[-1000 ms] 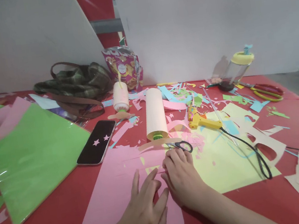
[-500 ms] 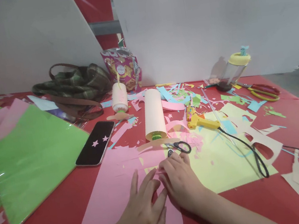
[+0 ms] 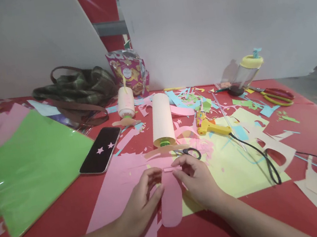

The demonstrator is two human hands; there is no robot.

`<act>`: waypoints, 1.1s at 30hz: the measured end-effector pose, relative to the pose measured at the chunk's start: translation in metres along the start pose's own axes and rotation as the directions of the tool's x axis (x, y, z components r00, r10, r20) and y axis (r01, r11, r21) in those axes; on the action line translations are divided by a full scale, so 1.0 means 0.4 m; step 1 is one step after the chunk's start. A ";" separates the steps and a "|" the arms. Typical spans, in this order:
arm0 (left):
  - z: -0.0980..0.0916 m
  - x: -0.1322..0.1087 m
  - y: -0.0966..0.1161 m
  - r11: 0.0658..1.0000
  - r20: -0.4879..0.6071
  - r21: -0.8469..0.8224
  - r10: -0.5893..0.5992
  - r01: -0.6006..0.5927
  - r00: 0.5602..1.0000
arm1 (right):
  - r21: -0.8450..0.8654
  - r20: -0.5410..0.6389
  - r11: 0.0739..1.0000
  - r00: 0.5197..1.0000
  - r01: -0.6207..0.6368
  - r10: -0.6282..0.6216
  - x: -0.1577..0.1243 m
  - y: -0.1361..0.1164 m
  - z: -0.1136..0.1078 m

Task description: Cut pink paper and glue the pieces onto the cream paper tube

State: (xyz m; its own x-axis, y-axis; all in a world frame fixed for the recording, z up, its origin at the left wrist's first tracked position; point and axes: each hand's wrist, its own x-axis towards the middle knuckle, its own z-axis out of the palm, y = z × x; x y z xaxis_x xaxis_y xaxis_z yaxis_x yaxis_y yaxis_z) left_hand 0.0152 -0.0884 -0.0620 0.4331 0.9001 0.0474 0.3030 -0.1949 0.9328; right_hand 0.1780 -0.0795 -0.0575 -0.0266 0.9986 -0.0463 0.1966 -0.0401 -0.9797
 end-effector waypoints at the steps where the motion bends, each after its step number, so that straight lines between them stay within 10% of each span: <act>1: -0.005 0.004 0.006 0.999 0.074 -0.036 -0.036 0.039 0.997 | 0.055 -0.011 0.998 1.000 -0.005 0.006 0.000 -0.001 0.001; 17: -0.020 0.018 0.021 0.947 0.080 -0.186 -0.250 0.261 0.965 | 0.418 -0.075 0.903 0.986 -0.101 0.146 0.018 -0.003 -0.022; 33: -0.022 0.028 0.018 0.796 0.235 -0.458 -0.320 0.395 0.918 | 0.363 -0.102 0.928 0.987 -0.080 0.125 0.026 0.007 -0.034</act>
State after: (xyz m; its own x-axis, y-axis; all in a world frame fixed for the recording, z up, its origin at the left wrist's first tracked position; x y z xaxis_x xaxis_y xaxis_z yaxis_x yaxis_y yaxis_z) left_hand 0.0149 -0.0762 -0.0515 0.5003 0.7969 -0.3387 0.0231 0.3788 0.9252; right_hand 0.1917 -0.0689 -0.0579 0.0980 0.9840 -0.1485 -0.1706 -0.1304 -0.9767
